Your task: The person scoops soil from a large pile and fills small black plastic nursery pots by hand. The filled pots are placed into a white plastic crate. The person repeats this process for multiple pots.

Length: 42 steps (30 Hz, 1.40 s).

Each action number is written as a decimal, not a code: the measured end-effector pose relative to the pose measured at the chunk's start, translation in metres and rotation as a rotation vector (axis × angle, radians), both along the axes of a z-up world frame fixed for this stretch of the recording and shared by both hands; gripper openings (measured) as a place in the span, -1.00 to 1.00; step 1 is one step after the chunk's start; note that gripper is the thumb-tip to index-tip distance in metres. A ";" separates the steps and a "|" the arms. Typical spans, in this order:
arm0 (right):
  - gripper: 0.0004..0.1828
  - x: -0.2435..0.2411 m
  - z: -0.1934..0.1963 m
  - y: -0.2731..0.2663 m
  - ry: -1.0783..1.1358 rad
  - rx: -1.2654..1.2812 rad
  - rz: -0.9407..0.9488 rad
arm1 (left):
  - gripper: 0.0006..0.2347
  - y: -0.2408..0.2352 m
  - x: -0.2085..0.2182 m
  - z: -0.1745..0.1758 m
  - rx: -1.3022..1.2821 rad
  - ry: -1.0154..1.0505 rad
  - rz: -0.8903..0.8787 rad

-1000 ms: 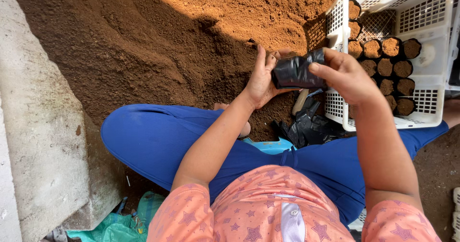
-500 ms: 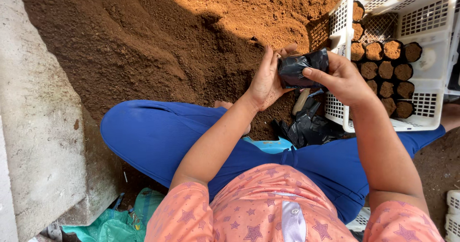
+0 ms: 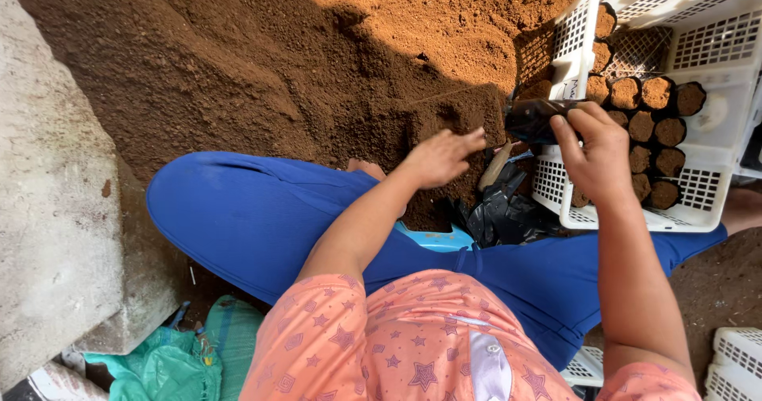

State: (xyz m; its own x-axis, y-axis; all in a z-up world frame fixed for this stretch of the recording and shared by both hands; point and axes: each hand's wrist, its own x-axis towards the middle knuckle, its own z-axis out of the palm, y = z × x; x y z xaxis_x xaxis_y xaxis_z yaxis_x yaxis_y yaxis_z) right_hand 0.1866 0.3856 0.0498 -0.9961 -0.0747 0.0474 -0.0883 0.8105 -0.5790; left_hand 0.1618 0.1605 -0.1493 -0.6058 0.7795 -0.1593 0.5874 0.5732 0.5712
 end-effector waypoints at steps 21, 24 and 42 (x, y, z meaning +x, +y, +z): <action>-0.62 -0.148 -0.172 -0.041 -0.229 0.119 -0.056 | -0.41 -0.089 -0.106 -0.031 0.136 -0.303 1.550; -0.42 -0.192 -0.222 -0.061 -0.667 0.106 -0.084 | -0.40 -0.081 -0.121 -0.019 0.074 -0.599 1.505; -0.18 -0.185 -0.185 -0.068 -0.923 -1.164 -0.290 | -0.34 -0.012 -0.145 0.012 0.798 -0.795 0.890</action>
State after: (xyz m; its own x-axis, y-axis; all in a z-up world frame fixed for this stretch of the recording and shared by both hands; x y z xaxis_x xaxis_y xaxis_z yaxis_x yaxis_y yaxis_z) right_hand 0.0021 0.3173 -0.1353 -0.6822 -0.2386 -0.6911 0.7309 -0.2000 -0.6525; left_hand 0.0172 0.1485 -0.1373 -0.8902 0.2362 -0.3895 -0.4115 -0.0501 0.9100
